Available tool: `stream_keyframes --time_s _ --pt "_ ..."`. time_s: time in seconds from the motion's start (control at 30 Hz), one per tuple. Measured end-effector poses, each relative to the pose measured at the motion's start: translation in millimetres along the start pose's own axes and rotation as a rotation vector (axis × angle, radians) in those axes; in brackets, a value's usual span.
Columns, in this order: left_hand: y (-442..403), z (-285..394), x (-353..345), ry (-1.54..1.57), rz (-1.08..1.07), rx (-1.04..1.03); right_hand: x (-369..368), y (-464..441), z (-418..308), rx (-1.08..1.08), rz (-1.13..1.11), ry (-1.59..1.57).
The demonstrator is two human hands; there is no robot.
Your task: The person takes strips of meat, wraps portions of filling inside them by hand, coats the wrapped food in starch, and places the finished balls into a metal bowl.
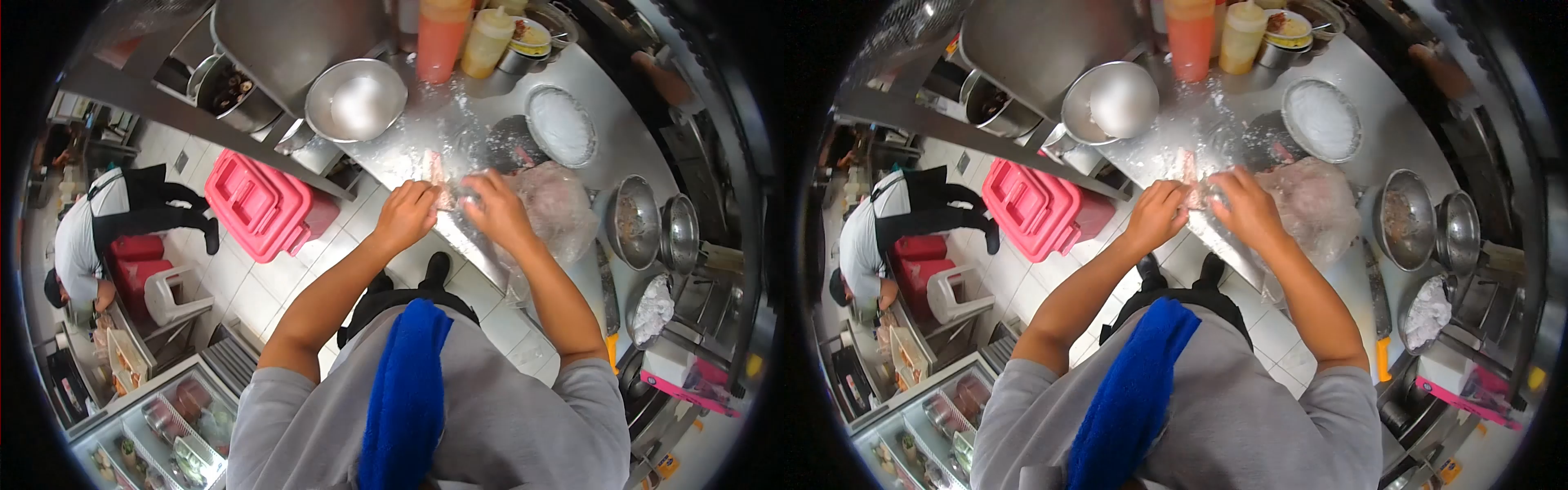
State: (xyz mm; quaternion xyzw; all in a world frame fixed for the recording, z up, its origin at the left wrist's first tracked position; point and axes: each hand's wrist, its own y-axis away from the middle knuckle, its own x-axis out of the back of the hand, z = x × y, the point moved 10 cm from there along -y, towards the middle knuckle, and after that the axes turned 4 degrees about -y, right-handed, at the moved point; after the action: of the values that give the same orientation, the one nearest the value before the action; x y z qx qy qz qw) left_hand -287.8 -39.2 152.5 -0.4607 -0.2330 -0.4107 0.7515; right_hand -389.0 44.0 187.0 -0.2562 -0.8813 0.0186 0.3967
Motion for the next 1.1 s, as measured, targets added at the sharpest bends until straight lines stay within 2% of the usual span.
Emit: stream_keyframes --time_s 0.07,0.13,0.17,0.2,0.23,0.3,0.43,0.5,0.53,0.6,0.67,0.73,0.8,0.9,0.93,0.97,1.03,1.1 --pt "3 -1 -2 -0.038 -0.021 0.02 43 -17 40 0.016 0.2 0.067" --pt "4 0 -2 -0.033 -0.022 0.018 96 -41 72 -0.194 0.316 -0.006" --pt "4 0 -1 -0.042 -0.023 0.029 109 -55 97 -0.092 0.285 0.287" --pt "5 1 -1 -0.044 -0.011 0.027 113 -62 127 -0.232 0.168 0.414" --pt "5 1 -1 -0.049 -0.009 0.025 118 -63 132 -0.228 0.172 0.412" --pt "7 1 -1 -0.051 -0.004 0.029 110 -63 160 -0.415 -0.05 0.595" --pt "9 2 0 -0.055 0.006 0.041 103 -64 212 -0.549 -0.185 0.667" --pt "9 2 2 -0.049 0.024 0.035 110 -70 198 -0.4 -0.113 0.567" --pt "11 2 2 -0.049 0.025 0.04 110 -71 178 -0.398 -0.117 0.568" --pt "12 3 3 -0.061 0.037 0.034 87 -72 137 -0.402 -0.134 0.12" --pt "13 4 3 -0.066 0.042 0.035 21 -58 129 -0.508 -0.292 -0.246" --pt "13 5 3 -0.071 0.047 0.034 -13 -52 61 -0.345 -0.381 -0.096" --pt "15 6 2 -0.092 0.035 0.025 -50 -48 39 -0.175 -0.408 -0.072" --pt "18 7 3 -0.088 0.037 0.016 -79 -48 38 -0.128 -0.463 0.014" --pt "17 6 2 -0.09 0.038 0.018 -73 -54 39 -0.121 -0.347 0.005" --pt "18 6 1 -0.087 0.045 0.022 -77 -57 42 -0.12 -0.352 0.003" --pt "19 5 1 -0.084 0.05 0.029 -65 -71 34 -0.129 -0.21 -0.05" --pt "19 7 2 -0.086 0.052 0.023 -76 -73 39 -0.136 -0.264 -0.012"
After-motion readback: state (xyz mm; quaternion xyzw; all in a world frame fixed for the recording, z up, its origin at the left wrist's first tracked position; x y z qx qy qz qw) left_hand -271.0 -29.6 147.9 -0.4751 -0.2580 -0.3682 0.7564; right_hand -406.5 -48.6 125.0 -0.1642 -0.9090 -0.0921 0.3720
